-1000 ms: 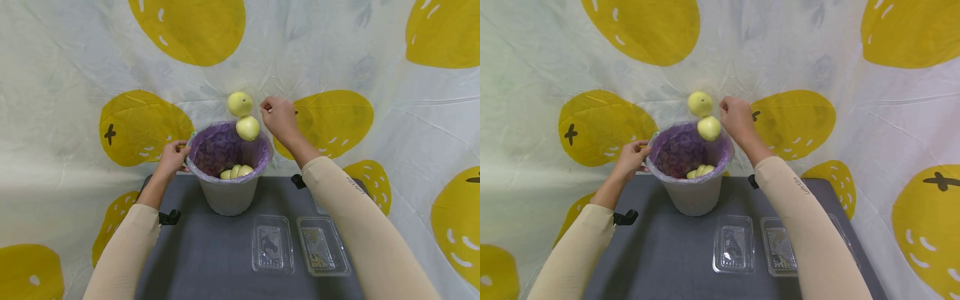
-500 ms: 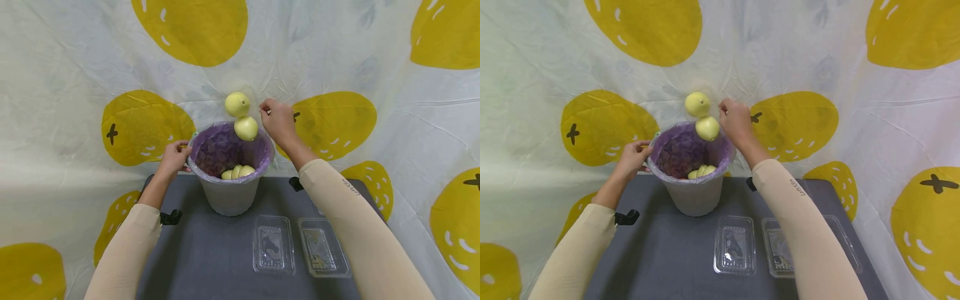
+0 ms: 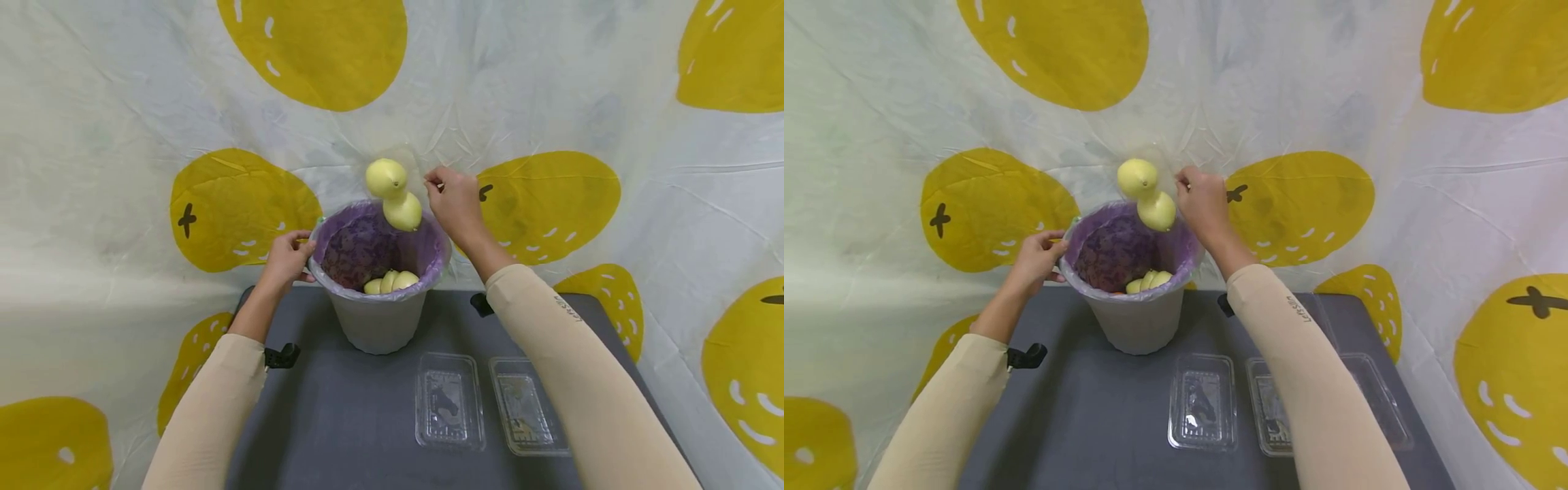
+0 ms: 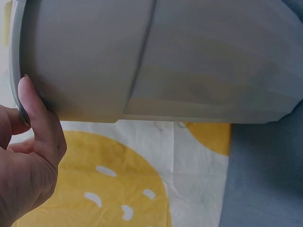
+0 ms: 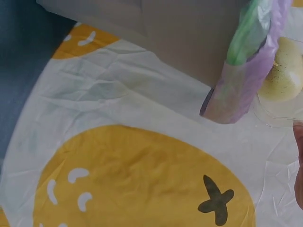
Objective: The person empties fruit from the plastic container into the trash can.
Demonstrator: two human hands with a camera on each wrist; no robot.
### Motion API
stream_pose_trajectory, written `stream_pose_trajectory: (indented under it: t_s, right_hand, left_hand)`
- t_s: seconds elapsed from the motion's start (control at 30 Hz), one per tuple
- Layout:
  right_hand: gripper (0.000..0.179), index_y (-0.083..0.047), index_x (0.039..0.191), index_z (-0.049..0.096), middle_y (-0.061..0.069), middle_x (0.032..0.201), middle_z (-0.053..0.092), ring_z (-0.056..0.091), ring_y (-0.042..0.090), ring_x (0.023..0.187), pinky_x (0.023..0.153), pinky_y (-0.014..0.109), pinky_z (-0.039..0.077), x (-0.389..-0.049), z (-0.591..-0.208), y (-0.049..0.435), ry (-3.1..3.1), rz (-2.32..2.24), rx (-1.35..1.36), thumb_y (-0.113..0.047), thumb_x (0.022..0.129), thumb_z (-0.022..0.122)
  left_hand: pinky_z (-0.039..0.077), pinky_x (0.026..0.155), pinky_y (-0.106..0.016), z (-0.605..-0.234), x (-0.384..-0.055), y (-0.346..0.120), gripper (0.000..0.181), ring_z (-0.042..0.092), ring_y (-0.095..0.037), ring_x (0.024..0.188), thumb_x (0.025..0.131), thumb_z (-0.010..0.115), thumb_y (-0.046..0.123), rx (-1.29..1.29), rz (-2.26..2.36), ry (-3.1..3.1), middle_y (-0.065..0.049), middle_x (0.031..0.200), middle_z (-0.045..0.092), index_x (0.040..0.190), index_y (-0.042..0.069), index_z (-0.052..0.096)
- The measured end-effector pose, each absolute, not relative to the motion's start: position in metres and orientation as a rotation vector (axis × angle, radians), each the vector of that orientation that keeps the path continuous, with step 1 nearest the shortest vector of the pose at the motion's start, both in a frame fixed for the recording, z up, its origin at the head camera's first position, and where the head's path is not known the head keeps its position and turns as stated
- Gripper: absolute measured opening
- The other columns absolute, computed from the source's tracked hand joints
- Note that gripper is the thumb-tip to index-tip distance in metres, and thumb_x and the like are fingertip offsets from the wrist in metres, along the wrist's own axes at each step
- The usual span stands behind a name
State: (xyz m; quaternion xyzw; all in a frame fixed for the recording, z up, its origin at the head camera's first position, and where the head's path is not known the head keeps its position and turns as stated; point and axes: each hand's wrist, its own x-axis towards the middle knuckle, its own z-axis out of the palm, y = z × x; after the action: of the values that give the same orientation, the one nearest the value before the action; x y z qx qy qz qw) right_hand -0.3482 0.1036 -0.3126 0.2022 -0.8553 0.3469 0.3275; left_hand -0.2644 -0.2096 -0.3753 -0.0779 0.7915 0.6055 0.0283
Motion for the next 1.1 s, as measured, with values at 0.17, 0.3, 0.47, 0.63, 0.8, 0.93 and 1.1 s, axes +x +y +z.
stream_pose_trajectory:
  t_s: [0.17, 0.3, 0.47, 0.63, 0.8, 0.93, 1.1]
  right_hand:
    - [0.010, 0.002, 0.097, 0.078, 0.016, 0.092, 0.078, 0.075, 0.031, 0.082, 0.080, 0.042, 0.063, -0.349, -0.315, 0.103, -2.242, 0.927, 0.532, -0.002, 0.094, 0.069]
    - [0.010, 0.001, 0.097, 0.078, 0.015, 0.092, 0.079, 0.075, 0.031, 0.082, 0.079, 0.043, 0.063, -0.350, -0.314, 0.103, -2.238, 0.884, 0.518, -0.003, 0.095, 0.069]
    - [0.010, 0.000, 0.097, 0.078, 0.014, 0.093, 0.079, 0.076, 0.031, 0.082, 0.078, 0.042, 0.063, -0.351, -0.311, 0.103, -2.210, 0.846, 0.535, -0.004, 0.095, 0.069]
    - [0.011, 0.001, 0.099, 0.078, 0.015, 0.095, 0.079, 0.076, 0.031, 0.085, 0.079, 0.042, 0.064, -0.350, -0.307, 0.103, -2.220, 0.866, 0.528, -0.005, 0.096, 0.069]
    - [0.012, 0.002, 0.100, 0.078, 0.016, 0.096, 0.079, 0.076, 0.033, 0.085, 0.080, 0.043, 0.064, -0.347, -0.304, 0.106, -2.235, 0.945, 0.480, -0.005, 0.096, 0.069]
    - [0.014, 0.003, 0.102, 0.077, 0.017, 0.098, 0.079, 0.077, 0.032, 0.084, 0.078, 0.044, 0.064, -0.342, -0.301, 0.111, -2.232, 1.002, 0.449, -0.006, 0.098, 0.068]
    - [0.014, 0.003, 0.101, 0.077, 0.016, 0.096, 0.079, 0.077, 0.028, 0.079, 0.071, 0.031, 0.064, -0.336, -0.299, 0.121, -2.218, 1.091, 0.427, -0.008, 0.098, 0.069]
  left_hand:
    - [0.061, 0.053, -0.026, -0.376, -0.264, -0.208, 0.050, 0.060, -0.012, 0.072, 0.109, 0.053, 0.021, -0.230, 1.879, 2.444, -0.013, 0.107, 0.050, 0.155, 0.004, 0.044]
    - [0.060, 0.052, -0.026, -0.378, -0.265, -0.208, 0.050, 0.061, -0.012, 0.071, 0.109, 0.053, 0.021, -0.240, 1.882, 2.440, -0.013, 0.107, 0.051, 0.155, 0.005, 0.044]
    - [0.060, 0.052, -0.026, -0.377, -0.266, -0.208, 0.051, 0.061, -0.013, 0.072, 0.109, 0.054, 0.021, -0.247, 1.879, 2.446, -0.014, 0.110, 0.051, 0.156, 0.005, 0.043]
    - [0.061, 0.053, -0.026, -0.378, -0.267, -0.208, 0.052, 0.060, -0.013, 0.074, 0.109, 0.054, 0.022, -0.238, 1.861, 2.451, -0.015, 0.112, 0.051, 0.158, 0.006, 0.041]
    - [0.060, 0.053, -0.026, -0.377, -0.268, -0.208, 0.052, 0.059, -0.013, 0.073, 0.109, 0.053, 0.022, -0.235, 1.869, 2.432, -0.014, 0.112, 0.050, 0.158, 0.006, 0.040]
    - [0.061, 0.053, -0.026, -0.376, -0.268, -0.208, 0.052, 0.058, -0.014, 0.074, 0.109, 0.053, 0.021, -0.236, 1.867, 2.439, -0.013, 0.110, 0.050, 0.157, 0.006, 0.041]
    - [0.061, 0.053, -0.026, -0.373, -0.267, -0.206, 0.051, 0.058, -0.014, 0.073, 0.109, 0.054, 0.020, -0.228, 1.876, 2.434, -0.013, 0.109, 0.051, 0.156, 0.005, 0.042]
